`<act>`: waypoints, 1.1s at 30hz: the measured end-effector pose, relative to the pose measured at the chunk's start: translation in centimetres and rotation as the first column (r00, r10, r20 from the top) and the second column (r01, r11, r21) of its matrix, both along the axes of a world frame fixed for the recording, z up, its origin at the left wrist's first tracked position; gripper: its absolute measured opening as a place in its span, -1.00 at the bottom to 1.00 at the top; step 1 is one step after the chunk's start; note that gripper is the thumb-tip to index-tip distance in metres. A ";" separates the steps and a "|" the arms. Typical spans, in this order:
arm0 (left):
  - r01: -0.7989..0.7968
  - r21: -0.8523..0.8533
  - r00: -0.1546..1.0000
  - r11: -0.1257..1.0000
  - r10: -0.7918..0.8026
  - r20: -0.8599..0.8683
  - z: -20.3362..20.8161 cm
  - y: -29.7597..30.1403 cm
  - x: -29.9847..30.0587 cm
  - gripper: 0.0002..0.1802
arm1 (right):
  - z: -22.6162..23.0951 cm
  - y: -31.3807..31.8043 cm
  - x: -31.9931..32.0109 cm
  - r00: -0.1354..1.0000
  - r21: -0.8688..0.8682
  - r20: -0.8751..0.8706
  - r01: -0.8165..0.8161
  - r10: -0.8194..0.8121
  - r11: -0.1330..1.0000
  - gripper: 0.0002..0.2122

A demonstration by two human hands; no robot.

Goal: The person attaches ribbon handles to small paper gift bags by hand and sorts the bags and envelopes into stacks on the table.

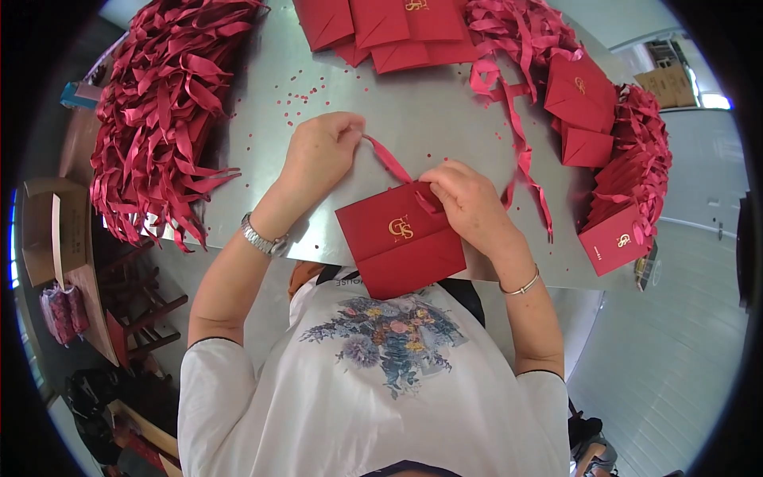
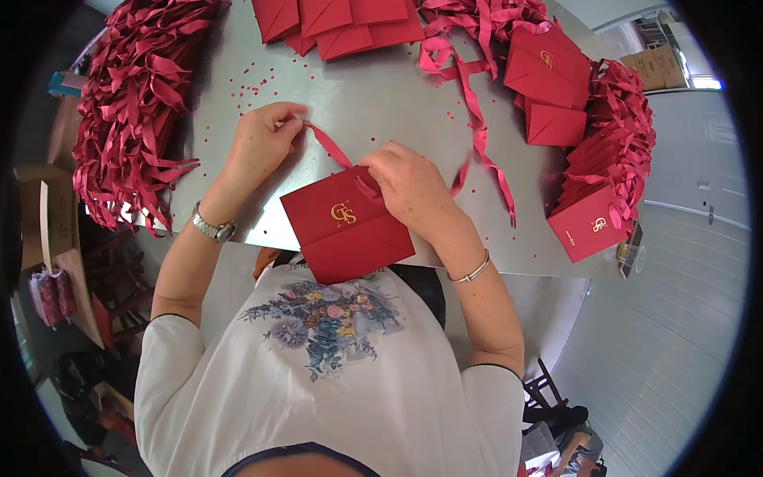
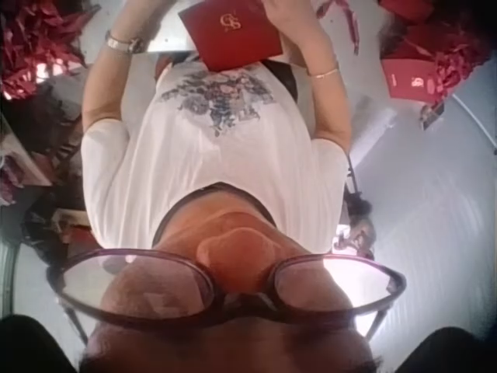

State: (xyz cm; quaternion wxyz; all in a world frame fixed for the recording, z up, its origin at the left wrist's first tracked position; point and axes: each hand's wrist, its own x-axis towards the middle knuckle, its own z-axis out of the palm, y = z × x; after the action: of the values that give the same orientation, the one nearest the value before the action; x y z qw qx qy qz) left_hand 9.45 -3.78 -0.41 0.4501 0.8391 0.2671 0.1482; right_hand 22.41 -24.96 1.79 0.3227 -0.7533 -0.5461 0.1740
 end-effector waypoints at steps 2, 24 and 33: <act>0.012 -0.016 0.999 1.000 -0.011 0.053 0.3 -0.4 -0.6 -0.70 | 0.0 -0.4 0.2 0.999 -0.005 0.047 -0.003 0.004 1.000 -0.87; 0.189 0.323 0.982 0.927 -0.177 -0.067 0.6 -3.9 -4.4 -0.80 | 2.0 -11.4 -0.6 0.816 -0.169 0.552 0.312 -0.173 0.935 -0.84; 0.109 0.290 0.994 0.951 -0.114 0.001 0.1 -4.5 -5.9 -0.83 | 4.4 -14.2 -3.4 0.791 -0.179 -0.339 0.477 -0.509 0.861 -0.82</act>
State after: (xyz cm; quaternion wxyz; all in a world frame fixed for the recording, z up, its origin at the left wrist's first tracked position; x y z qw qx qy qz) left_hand 3.60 -8.30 -0.34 0.3324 0.9083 0.1908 0.1677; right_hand 19.04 -39.19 6.23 0.4229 -0.8348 -0.2512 0.2472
